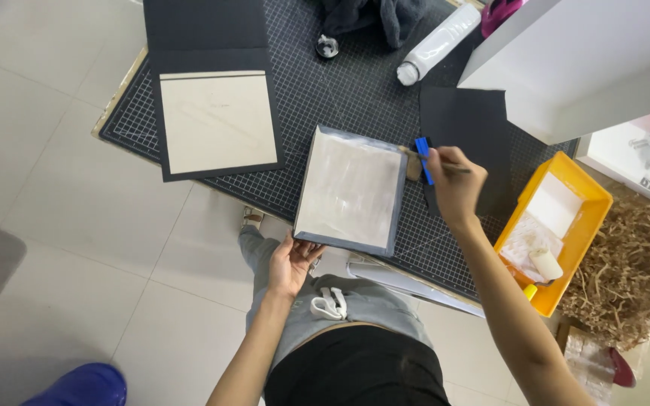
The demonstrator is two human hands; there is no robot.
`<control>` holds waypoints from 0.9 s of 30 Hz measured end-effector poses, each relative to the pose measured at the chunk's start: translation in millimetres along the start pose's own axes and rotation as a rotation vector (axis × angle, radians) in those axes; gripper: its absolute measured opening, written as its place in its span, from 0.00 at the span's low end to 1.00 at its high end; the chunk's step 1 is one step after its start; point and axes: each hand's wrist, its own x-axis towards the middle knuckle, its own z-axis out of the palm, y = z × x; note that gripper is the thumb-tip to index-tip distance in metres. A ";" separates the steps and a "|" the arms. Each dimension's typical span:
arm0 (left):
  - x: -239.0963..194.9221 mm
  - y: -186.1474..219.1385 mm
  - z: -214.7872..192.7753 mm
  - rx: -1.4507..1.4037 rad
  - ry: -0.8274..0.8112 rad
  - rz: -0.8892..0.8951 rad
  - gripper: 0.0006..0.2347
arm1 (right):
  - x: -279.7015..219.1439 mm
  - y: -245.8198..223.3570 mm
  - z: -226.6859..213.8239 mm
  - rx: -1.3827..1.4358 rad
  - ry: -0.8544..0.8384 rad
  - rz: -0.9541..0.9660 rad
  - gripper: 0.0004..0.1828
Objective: Applying glue to a board using a roller and a brush on a workshop table
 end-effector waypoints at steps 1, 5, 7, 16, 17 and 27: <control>-1.0 0.4 0.2 -0.001 0.012 -0.004 0.12 | 4.8 5.0 10.2 -0.020 0.001 -0.073 0.06; 1.8 -4.1 -6.1 0.001 0.020 0.002 0.12 | -10.3 2.7 26.0 -0.043 -0.075 -0.180 0.06; -4.7 -0.1 7.8 -0.010 0.020 0.004 0.12 | -44.0 0.8 19.9 -0.043 -0.129 -0.171 0.07; -9.7 1.4 19.7 -0.030 0.006 0.001 0.12 | -61.2 -67.2 -28.6 0.092 -0.522 0.345 0.10; -14.7 5.6 26.6 -0.025 0.005 0.001 0.12 | -40.8 -73.3 -27.8 0.125 -0.540 0.399 0.11; 2.0 -7.0 0.2 -0.037 0.020 -0.008 0.10 | 60.8 -23.5 25.3 0.044 -0.422 0.229 0.05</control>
